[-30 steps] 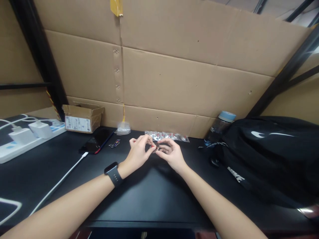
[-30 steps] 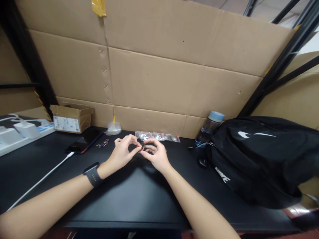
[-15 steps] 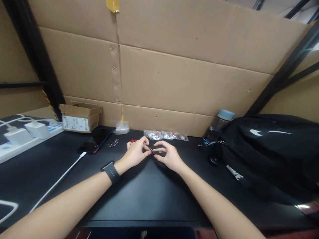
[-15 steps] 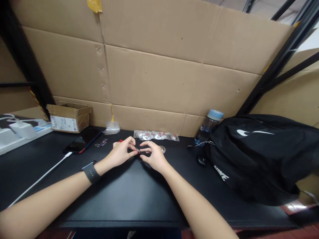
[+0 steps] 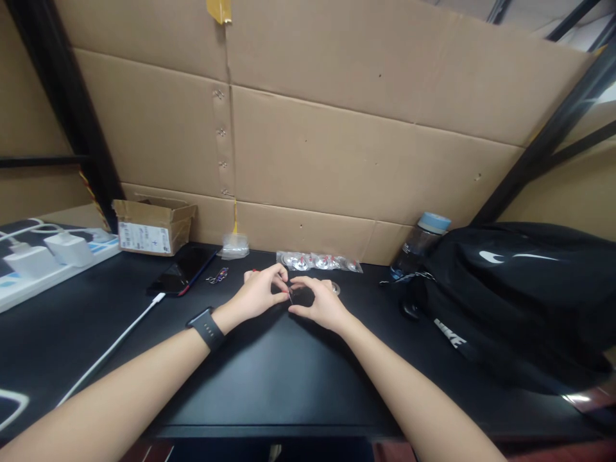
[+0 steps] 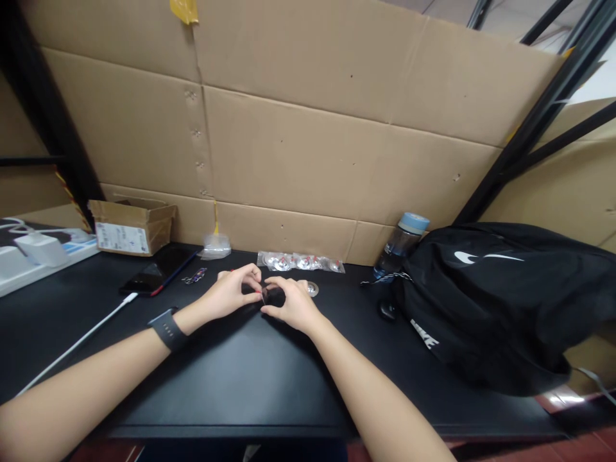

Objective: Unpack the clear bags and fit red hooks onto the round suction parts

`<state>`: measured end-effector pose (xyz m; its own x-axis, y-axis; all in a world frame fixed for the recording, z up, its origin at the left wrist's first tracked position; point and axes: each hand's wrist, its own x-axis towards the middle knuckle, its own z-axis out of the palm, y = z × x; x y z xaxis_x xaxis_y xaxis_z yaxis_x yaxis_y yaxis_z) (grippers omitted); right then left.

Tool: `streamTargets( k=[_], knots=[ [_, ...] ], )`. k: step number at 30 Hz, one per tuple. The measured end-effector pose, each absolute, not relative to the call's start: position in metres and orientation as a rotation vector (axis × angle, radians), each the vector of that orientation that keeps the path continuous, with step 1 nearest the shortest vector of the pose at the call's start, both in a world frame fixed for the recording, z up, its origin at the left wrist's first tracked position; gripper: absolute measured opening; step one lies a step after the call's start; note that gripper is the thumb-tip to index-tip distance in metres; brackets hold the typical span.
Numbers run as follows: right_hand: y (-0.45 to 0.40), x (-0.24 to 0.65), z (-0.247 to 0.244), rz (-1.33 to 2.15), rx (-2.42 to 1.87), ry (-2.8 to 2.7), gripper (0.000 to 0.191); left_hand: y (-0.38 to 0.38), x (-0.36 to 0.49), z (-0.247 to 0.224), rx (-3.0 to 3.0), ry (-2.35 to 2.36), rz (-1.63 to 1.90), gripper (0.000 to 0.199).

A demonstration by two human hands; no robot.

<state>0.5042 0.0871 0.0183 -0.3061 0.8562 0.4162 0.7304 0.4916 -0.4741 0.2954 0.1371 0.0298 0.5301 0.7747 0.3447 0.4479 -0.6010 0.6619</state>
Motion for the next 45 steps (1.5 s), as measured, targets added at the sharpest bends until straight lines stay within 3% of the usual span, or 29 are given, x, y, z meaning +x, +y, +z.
streamTargets(
  k=[8, 21, 27, 35, 45],
  knots=[
    [0.089, 0.502, 0.024, 0.268, -1.333, -2.097, 0.062, 0.139, 0.297, 0.026, 2.321, 0.934, 0.855, 0.024],
    [0.089, 0.528, 0.030, 0.308, -1.244, -2.114, 0.049, 0.146, 0.286, 0.025, 2.764, 0.817, 0.555, 0.008],
    [0.090, 0.536, 0.033, 0.301, -1.269, -2.119, 0.050, 0.146, 0.281, 0.031, 2.706, 0.718, 0.538, 0.015],
    [0.088, 0.533, 0.034, 0.355, -1.236, -2.078, 0.050, 0.146, 0.286, 0.033, 2.613, 0.760, 0.748, 0.018],
    [0.089, 0.518, 0.026, 0.698, -1.033, -1.801, 0.061, 0.128, 0.297, 0.039, 2.405, 0.897, 0.968, 0.019]
  ],
)
